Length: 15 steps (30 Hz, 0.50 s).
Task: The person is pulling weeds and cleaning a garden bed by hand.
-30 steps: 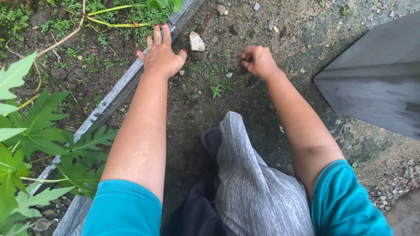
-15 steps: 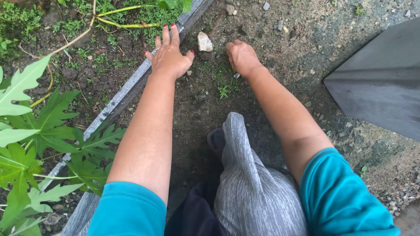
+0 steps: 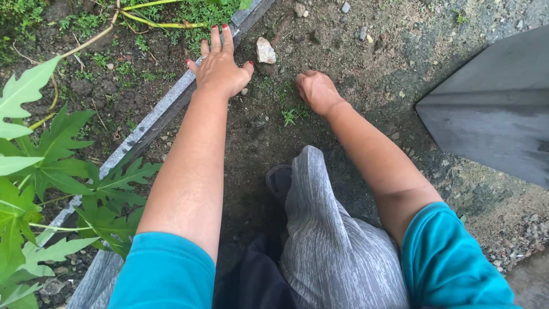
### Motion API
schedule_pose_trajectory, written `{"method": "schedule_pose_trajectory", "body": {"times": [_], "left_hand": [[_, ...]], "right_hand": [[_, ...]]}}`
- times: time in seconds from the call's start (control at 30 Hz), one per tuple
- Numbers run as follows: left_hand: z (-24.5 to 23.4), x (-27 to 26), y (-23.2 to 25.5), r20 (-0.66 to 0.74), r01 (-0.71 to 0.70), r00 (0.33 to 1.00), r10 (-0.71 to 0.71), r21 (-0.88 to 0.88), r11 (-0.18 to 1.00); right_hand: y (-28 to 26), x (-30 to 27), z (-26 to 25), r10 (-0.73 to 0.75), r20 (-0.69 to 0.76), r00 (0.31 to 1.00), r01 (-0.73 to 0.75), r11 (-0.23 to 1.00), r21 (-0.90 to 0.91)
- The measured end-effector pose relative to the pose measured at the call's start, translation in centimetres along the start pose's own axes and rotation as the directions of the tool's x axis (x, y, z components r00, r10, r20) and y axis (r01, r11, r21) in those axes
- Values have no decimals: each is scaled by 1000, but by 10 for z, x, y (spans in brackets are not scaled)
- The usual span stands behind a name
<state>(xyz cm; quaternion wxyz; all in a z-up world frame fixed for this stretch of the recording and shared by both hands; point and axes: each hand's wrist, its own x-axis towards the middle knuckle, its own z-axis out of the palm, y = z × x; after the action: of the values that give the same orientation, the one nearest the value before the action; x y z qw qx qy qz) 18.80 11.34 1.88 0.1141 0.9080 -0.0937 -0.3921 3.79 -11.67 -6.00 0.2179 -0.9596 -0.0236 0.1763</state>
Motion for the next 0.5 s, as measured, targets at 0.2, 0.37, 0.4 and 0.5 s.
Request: {"method": "schedule_pose_trajectory", "body": {"times": [0.2, 0.37, 0.4, 0.5], "left_hand": [[-1, -1, 0, 24, 15, 1000, -15, -20, 1000], [-5, -3, 2, 13, -1, 1000, 1, -5, 1000], [-5, -3, 2, 13, 2, 1000, -1, -5, 1000], [-1, -2, 0, -1, -12, 1000, 12, 1, 1000]], "right_hand": [[9, 25, 7, 241, 21, 970, -234, 913, 334], [-18, 24, 9, -118, -105, 987, 115, 993, -34], [-13, 27, 17, -120, -104, 987, 117, 993, -32], [1, 34, 29, -215, -37, 976, 203, 959, -197]]}}
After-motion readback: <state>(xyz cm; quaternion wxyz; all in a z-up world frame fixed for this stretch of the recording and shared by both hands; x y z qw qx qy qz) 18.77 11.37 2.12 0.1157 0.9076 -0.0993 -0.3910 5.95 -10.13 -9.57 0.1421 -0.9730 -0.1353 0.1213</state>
